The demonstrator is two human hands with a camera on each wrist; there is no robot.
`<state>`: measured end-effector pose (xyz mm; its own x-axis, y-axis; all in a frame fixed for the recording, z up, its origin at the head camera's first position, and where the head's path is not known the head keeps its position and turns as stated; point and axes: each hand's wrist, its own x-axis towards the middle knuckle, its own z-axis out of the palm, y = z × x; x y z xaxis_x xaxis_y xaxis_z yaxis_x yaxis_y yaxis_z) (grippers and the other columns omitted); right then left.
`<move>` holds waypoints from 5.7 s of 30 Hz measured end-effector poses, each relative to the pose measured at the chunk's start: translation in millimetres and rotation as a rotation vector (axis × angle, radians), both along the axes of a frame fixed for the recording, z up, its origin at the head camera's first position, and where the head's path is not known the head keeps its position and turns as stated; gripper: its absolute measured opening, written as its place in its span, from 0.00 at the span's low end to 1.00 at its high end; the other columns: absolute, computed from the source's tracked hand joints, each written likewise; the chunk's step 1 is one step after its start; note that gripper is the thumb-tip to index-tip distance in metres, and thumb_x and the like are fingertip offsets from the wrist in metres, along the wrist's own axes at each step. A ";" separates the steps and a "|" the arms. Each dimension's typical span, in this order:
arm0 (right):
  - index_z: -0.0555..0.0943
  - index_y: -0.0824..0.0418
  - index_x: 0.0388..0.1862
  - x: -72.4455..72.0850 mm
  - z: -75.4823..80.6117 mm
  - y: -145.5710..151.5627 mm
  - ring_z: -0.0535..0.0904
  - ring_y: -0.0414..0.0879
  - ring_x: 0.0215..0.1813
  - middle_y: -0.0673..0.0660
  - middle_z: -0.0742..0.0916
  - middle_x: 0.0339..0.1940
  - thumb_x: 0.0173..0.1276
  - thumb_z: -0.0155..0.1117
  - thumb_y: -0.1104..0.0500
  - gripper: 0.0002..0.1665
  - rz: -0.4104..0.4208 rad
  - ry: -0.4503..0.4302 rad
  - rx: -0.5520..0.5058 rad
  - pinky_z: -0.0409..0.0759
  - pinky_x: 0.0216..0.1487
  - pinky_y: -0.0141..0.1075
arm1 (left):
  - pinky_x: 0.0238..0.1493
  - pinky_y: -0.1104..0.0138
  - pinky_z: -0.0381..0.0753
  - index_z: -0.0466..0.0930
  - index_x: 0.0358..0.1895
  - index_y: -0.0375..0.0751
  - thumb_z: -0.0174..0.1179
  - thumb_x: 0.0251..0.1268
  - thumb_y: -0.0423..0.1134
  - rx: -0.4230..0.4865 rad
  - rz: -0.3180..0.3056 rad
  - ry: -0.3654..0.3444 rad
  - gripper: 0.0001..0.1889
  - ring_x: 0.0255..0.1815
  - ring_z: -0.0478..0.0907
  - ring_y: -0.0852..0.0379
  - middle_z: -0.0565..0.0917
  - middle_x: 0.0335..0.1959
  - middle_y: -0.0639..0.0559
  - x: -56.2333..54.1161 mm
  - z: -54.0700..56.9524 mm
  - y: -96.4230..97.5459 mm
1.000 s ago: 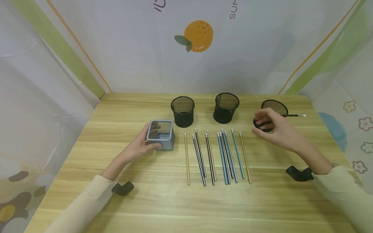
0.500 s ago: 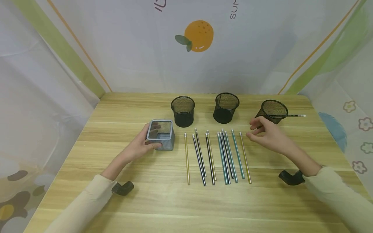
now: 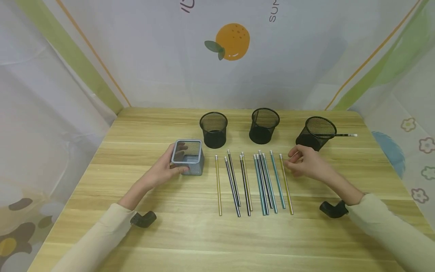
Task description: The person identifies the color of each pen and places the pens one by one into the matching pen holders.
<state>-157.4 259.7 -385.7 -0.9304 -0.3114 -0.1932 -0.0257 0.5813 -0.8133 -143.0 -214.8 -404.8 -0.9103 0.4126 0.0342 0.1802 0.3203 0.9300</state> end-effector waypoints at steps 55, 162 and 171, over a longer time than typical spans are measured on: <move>0.74 0.73 0.38 -14.9 -16.2 -16.6 0.84 0.46 0.23 0.62 0.79 0.31 0.59 0.67 0.70 0.12 0.017 -0.064 0.150 0.89 0.27 0.37 | 0.68 0.44 0.70 0.51 0.78 0.35 0.65 0.65 0.22 0.008 -0.001 0.004 0.42 0.74 0.60 0.34 0.61 0.75 0.33 1.2 -0.7 -1.5; 0.75 0.75 0.54 -7.9 42.1 -0.2 0.83 0.45 0.39 0.67 0.82 0.44 0.72 0.61 0.73 0.14 0.021 0.357 -0.053 0.90 0.37 0.39 | 0.69 0.43 0.68 0.51 0.77 0.32 0.65 0.63 0.20 0.018 0.007 -0.002 0.42 0.75 0.57 0.33 0.61 0.74 0.31 -1.4 -1.6 0.7; 0.75 0.75 0.54 -9.6 50.1 -0.2 0.81 0.37 0.36 0.66 0.82 0.42 0.70 0.62 0.76 0.14 -0.036 0.520 -0.092 0.87 0.35 0.27 | 0.70 0.44 0.68 0.51 0.77 0.31 0.65 0.63 0.19 0.023 0.003 -0.005 0.42 0.74 0.58 0.32 0.61 0.74 0.30 -1.4 -2.7 1.1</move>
<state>-167.0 259.5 -335.6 -0.9066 -0.2710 0.3236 -0.4206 0.5161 -0.7461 -144.4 -213.7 -407.5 -0.9117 0.4089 0.0393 0.1747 0.2995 0.9380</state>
